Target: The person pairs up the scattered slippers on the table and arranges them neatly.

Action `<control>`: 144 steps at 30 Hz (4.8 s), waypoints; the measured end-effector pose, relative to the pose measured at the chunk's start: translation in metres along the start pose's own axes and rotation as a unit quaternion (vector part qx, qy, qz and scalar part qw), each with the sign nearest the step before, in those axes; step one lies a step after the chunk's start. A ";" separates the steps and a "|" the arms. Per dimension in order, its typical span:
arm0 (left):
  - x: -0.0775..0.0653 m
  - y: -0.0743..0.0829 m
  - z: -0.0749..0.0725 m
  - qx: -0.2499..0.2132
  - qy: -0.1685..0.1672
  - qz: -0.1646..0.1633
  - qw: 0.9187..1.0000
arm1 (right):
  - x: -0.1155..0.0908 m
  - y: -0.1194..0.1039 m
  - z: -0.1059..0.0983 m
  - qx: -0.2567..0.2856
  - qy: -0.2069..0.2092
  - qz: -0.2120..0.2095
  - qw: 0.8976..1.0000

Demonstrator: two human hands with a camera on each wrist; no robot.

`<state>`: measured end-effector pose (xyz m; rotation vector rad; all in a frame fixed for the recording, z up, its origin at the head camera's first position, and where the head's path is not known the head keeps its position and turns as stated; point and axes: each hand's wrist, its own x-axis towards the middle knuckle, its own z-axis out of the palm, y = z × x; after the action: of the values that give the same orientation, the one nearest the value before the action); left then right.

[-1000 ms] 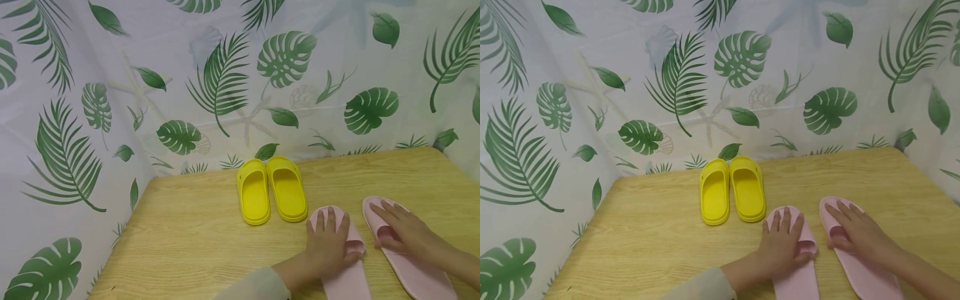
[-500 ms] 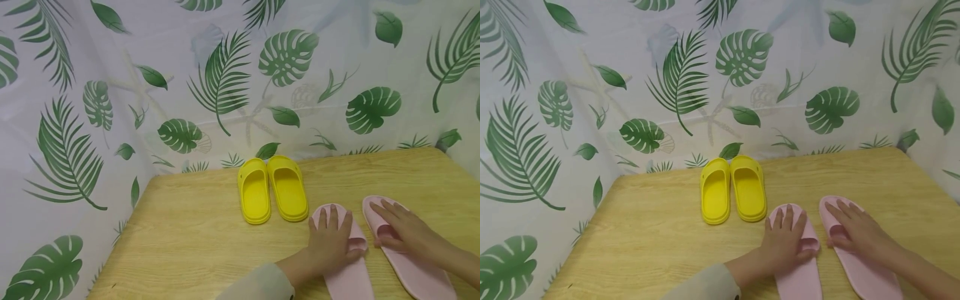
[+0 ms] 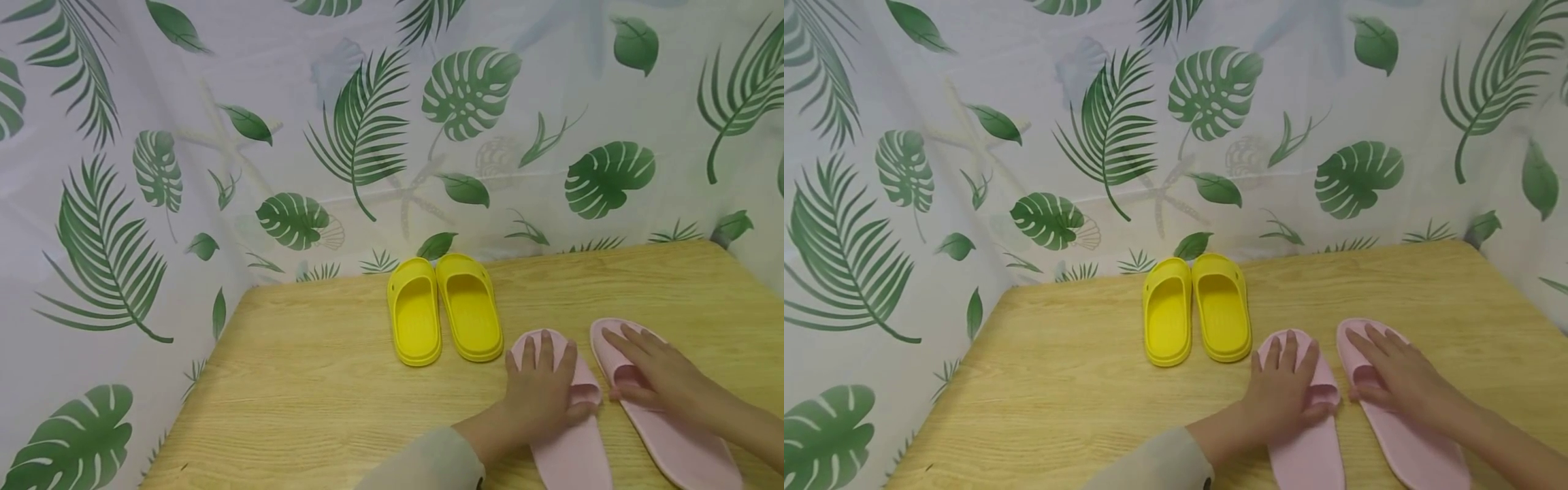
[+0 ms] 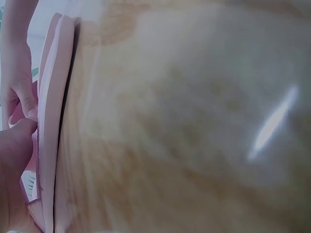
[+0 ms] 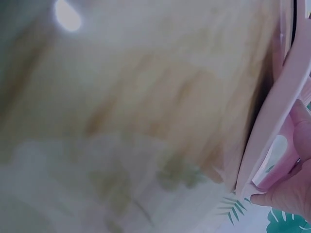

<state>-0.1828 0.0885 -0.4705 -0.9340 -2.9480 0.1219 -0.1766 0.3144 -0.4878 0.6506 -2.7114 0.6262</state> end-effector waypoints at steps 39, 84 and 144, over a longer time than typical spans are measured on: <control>0.019 -0.005 0.003 -0.003 0.009 0.017 1.000 | 0.004 0.006 -0.003 0.005 0.013 -0.027 1.000; -0.051 -0.014 -0.021 0.078 0.171 0.242 0.952 | -0.028 -0.026 -0.045 -0.109 0.013 -0.213 0.971; -0.078 0.002 -0.006 0.082 -0.108 0.220 0.966 | -0.080 0.000 -0.025 -0.172 -0.004 -0.315 0.933</control>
<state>-0.1172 0.0456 -0.4662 -1.6201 -2.7956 0.5027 -0.1038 0.3552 -0.4955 1.3244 -2.3138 -0.0131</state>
